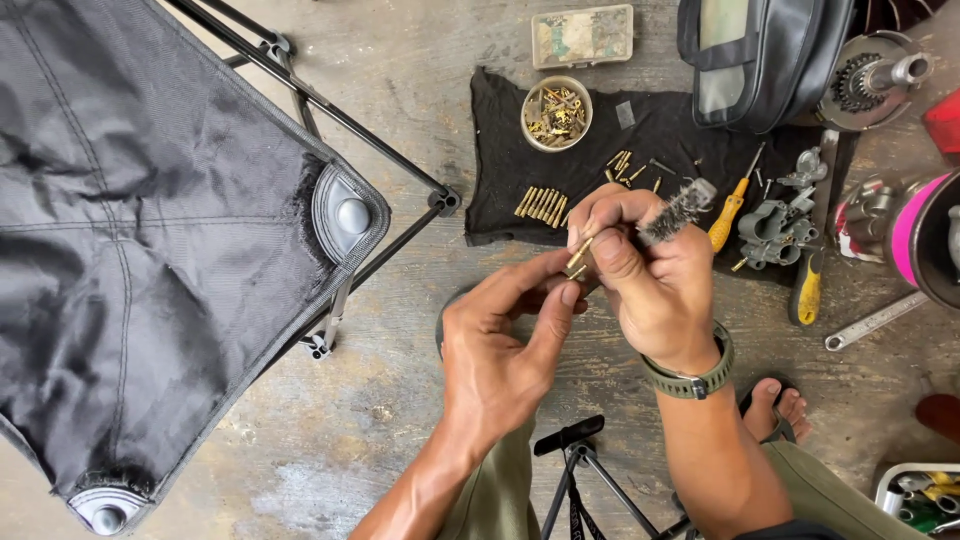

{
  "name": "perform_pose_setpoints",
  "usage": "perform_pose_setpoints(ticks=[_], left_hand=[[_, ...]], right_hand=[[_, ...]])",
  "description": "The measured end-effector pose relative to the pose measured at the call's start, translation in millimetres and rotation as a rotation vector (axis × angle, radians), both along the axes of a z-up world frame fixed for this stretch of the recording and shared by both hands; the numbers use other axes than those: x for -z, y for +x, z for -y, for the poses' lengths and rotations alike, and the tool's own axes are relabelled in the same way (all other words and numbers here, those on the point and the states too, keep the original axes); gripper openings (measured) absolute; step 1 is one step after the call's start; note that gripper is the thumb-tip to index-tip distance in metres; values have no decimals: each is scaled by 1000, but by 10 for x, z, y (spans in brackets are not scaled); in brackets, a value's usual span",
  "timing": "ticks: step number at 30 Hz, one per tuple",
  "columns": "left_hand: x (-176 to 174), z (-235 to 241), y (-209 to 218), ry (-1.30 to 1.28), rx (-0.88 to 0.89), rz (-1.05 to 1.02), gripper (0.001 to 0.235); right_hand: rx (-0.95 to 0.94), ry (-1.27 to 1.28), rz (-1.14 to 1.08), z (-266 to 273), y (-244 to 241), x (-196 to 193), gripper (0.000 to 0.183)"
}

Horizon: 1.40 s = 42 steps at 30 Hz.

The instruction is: Cleaning small brass carburetor jets using a wire brush

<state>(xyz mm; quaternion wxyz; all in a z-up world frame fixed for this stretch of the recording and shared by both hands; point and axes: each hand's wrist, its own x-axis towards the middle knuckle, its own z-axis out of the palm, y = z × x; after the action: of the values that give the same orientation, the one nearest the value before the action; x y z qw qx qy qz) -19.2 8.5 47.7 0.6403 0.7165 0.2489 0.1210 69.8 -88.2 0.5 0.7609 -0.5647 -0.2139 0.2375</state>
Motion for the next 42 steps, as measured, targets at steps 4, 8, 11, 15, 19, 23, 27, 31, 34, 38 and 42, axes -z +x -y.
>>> perform_pose_setpoints(ticks=[4, 8, 11, 15, 19, 23, 27, 31, 34, 38, 42], left_hand=[[23, -33, -32, -43, 9, -12, 22], [-35, -93, -51, -117, -11, 31, 19], [-2, -117, -80, -191, 6, 47, 20], [-32, -153, -61, 52, 2, 63, 17], [22, -201, -48, 336, -100, 57, 15], [-8, -247, -52, 528, -179, 60, 11], [58, -331, -24, 523, -323, 162, 11], [52, -361, -10, 547, -332, 161, 11], [71, -380, -26, 569, -329, 162, 11], [65, -416, -38, 615, -335, 167, 11], [83, -478, -79, 700, -369, 190, 12]], right_hand=[[-26, 39, -79, -61, -24, -36, 16], [-70, 23, 1, -103, -19, -63, 14], [-91, -42, 82, -125, 0, -131, 16], [-110, -177, 211, -111, 43, -138, 19], [-98, -270, 307, -93, 84, -138, 34], [-89, -286, 460, -121, 61, -96, 45], [-9, -142, 384, -240, 14, 99, 28], [-132, -15, 373, -387, 17, 26, 21], [-125, -97, 404, -414, -1, 107, 13], [-124, -56, 451, -482, 43, 91, 9], [-91, -98, 587, -521, 175, 207, 8]])
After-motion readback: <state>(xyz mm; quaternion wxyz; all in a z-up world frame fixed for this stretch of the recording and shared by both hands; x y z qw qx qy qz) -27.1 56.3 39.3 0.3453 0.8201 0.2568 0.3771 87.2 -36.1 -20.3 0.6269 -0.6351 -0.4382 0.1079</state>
